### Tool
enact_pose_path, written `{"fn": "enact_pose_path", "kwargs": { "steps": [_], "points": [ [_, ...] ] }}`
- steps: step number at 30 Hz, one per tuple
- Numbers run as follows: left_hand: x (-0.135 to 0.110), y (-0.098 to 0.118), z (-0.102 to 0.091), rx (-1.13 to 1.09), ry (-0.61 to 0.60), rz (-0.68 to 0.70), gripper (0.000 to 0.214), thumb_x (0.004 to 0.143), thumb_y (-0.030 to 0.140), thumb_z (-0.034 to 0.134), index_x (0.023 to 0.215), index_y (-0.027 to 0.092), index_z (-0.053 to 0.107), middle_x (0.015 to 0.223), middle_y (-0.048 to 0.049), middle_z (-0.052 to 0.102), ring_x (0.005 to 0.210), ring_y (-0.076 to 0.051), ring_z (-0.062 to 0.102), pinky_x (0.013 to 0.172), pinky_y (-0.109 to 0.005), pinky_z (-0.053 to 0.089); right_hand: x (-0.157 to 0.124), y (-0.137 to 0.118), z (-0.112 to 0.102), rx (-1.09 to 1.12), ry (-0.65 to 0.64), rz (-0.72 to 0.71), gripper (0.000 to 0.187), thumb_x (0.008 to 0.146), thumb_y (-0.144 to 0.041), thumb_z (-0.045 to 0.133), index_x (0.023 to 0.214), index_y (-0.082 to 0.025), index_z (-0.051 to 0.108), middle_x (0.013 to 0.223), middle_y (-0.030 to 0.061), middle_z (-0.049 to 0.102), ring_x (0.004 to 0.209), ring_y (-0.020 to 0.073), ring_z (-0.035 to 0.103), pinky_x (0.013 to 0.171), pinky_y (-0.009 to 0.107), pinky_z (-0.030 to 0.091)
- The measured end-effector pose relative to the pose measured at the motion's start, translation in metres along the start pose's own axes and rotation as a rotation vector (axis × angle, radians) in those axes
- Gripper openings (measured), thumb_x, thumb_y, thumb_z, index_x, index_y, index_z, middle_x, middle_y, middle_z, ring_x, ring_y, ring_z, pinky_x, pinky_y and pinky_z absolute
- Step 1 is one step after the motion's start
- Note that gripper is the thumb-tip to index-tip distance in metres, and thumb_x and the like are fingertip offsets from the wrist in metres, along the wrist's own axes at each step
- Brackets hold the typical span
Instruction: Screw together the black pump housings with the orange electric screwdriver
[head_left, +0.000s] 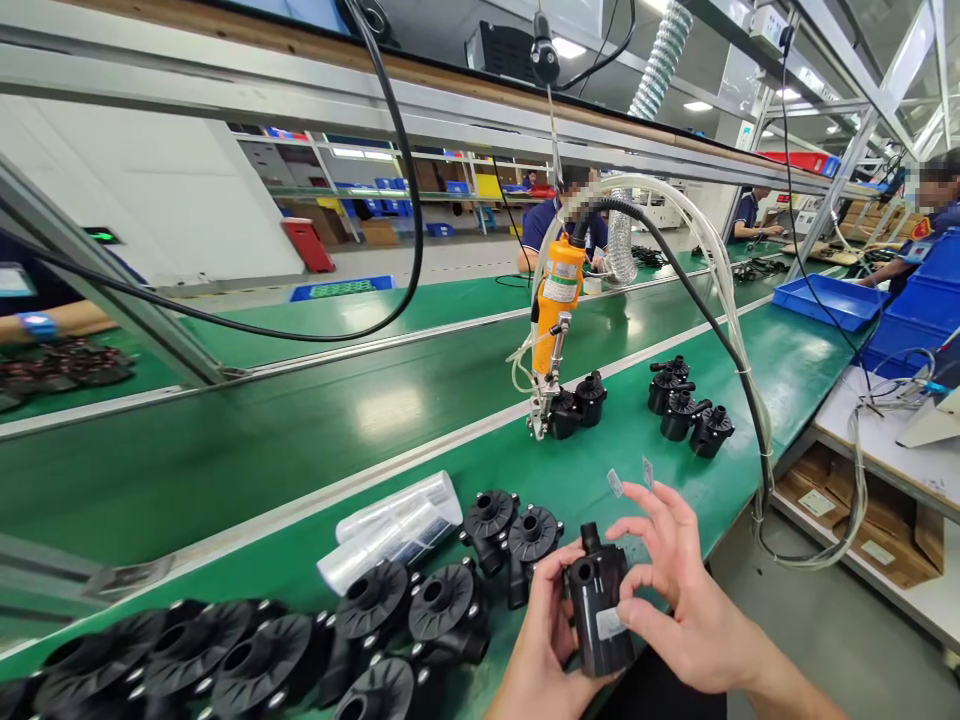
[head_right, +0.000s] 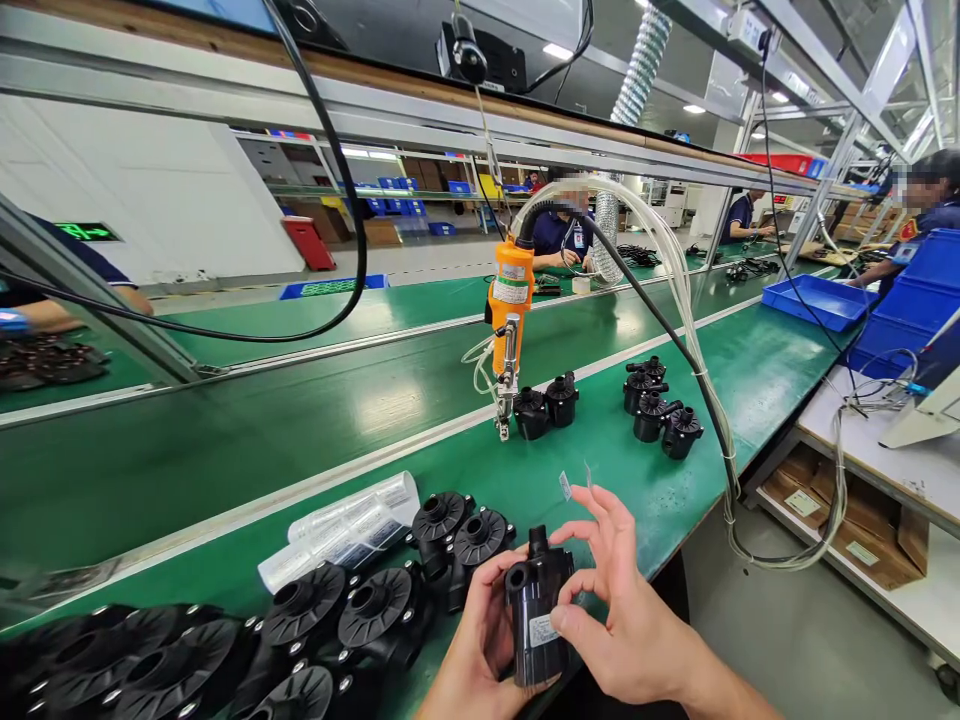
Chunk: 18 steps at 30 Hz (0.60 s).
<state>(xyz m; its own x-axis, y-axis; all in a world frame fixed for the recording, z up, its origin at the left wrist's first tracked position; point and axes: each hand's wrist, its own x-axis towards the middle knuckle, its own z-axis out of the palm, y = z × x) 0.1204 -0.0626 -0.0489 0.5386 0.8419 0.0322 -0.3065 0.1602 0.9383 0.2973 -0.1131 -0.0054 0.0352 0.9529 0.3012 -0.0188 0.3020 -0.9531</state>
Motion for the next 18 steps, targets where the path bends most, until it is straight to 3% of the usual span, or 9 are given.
{"fn": "enact_pose_path", "kwargs": {
  "steps": [6, 11, 14, 16, 18],
  "points": [
    [0.000, -0.004, -0.001, -0.004, -0.014, 0.019, 0.079, 0.073, 0.032, 0.098, 0.134, 0.038, 0.049, 0.143, -0.0073, 0.055, 0.118, -0.026, 0.067, 0.089, -0.030, 0.058, -0.004, -0.002, 0.003, -0.129, 0.000, -0.048, 0.094, 0.095, -0.003, 0.056, 0.163, -0.051, 0.011, 0.175, 0.0083, 0.012, 0.137, 0.0283, 0.053, 0.082, 0.040, 0.066],
    [-0.002, -0.009, -0.007, -0.005, -0.054, 0.062, 0.082, 0.075, 0.029, 0.098, 0.137, 0.039, 0.045, 0.149, -0.0091, 0.054, 0.126, -0.028, 0.066, 0.097, -0.032, 0.058, -0.008, -0.002, 0.003, -0.442, 0.056, -0.288, 0.096, 0.091, -0.001, 0.063, 0.161, -0.050, 0.019, 0.175, 0.0077, 0.015, 0.146, 0.0347, 0.047, 0.081, 0.041, 0.067],
    [0.002, -0.021, -0.015, 0.046, -0.133, 0.111, 0.076, 0.081, 0.030, 0.093, 0.138, 0.038, 0.044, 0.163, -0.0142, 0.043, 0.134, -0.033, 0.065, 0.105, -0.040, 0.057, -0.005, 0.006, 0.006, -0.425, 0.121, -0.124, 0.112, 0.080, -0.005, 0.076, 0.163, -0.046, 0.012, 0.174, 0.0122, 0.016, 0.140, 0.0349, 0.053, 0.082, 0.042, 0.068],
    [0.009, -0.032, -0.019, 0.156, -0.215, 0.148, 0.064, 0.088, 0.036, 0.085, 0.139, 0.035, 0.046, 0.174, -0.0161, 0.028, 0.147, -0.039, 0.054, 0.112, -0.048, 0.054, -0.002, 0.019, 0.007, -0.386, 0.107, -0.017, 0.122, 0.073, -0.007, 0.080, 0.164, -0.041, 0.007, 0.173, 0.0157, 0.018, 0.138, 0.0345, 0.056, 0.083, 0.042, 0.069],
    [0.015, -0.038, -0.022, 0.282, -0.254, 0.167, 0.063, 0.088, 0.042, 0.084, 0.141, 0.033, 0.052, 0.179, -0.0143, 0.020, 0.158, -0.044, 0.039, 0.119, -0.057, 0.047, -0.001, 0.036, 0.006, -0.470, 0.112, -0.072, 0.113, 0.070, -0.009, 0.081, 0.162, -0.034, 0.021, 0.172, 0.0172, 0.022, 0.143, 0.0381, 0.052, 0.093, 0.047, 0.066]
  ]
}}
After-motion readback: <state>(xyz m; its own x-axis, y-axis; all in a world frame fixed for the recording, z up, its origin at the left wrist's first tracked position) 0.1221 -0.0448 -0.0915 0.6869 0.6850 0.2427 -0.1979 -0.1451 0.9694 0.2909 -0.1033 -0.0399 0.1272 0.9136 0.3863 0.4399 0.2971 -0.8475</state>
